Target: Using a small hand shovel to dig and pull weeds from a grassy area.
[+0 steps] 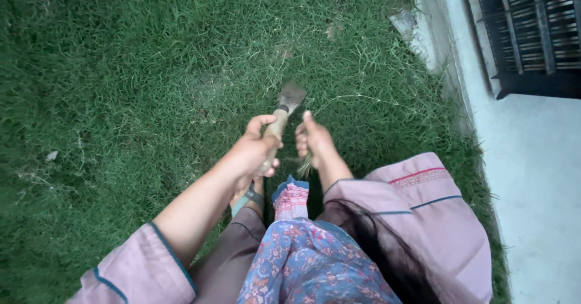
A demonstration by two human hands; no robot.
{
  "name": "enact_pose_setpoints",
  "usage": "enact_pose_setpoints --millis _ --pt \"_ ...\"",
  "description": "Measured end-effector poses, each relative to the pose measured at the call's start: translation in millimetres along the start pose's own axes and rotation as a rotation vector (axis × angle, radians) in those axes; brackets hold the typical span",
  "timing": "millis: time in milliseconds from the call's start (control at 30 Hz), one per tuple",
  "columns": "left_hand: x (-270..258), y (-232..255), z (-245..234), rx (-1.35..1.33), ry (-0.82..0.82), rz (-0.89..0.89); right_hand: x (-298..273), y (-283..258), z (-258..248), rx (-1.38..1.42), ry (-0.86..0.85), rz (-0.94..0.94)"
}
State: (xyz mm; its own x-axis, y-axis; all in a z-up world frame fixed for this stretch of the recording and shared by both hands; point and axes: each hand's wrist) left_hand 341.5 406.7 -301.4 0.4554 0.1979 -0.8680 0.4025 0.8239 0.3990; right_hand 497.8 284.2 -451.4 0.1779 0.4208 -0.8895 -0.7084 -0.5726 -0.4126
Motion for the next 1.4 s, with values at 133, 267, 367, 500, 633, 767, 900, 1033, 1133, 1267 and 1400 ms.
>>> enact_pose_setpoints --millis 133,267,367,500,633,767,900,1033,1133,1267,1400 --pt "-0.6 11.4 21.7 -0.025 0.059 -0.087 -23.5 -12.2 27.9 0.117 -0.119 0.136" --pt "22.7 -7.8 26.4 -0.016 -0.066 -0.082 -29.7 -39.5 36.8 0.108 -0.122 0.097" --pt "25.8 -5.0 35.7 -0.015 -0.061 -0.164 -30.1 -45.9 35.4 0.027 -0.102 0.022" --pt "33.4 1.3 45.8 -0.057 -0.084 -0.243 -14.0 -39.1 29.5 -0.004 -0.08 0.063" --pt "44.6 15.0 63.2 -0.092 -0.075 -0.229 1.7 -44.3 21.3 0.018 -0.033 0.102" --pt "48.5 20.1 71.1 -0.076 -0.043 -0.213 29.6 -35.8 8.8 0.044 -0.026 0.152" --pt "48.7 29.1 81.8 -0.072 -0.006 -0.239 32.7 -37.9 1.8 0.047 -0.036 0.171" --pt "46.9 37.3 79.9 -0.044 -0.009 -0.227 49.4 -17.8 -2.7 0.038 0.0 0.156" --pt "52.9 41.4 79.8 -0.054 0.027 -0.251 34.7 -39.6 5.3 0.005 0.03 0.12" --pt "57.1 40.5 76.8 -0.16 -0.015 -0.234 28.0 -45.5 9.5 -0.01 0.018 0.135" --pt "57.6 9.2 74.6 -0.021 0.039 -0.2 49.1 -3.3 -7.3 -0.068 0.006 0.072"
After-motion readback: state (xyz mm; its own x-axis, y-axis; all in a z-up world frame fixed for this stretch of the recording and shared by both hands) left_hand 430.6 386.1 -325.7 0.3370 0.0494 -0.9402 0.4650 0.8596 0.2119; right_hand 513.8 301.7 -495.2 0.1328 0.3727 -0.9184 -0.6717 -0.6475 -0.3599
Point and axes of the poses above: each hand's wrist, its own x-axis towards the middle knuckle, its own z-axis out of the palm, y = z × x, and after that the axes turned 2 degrees about -y, right-handed
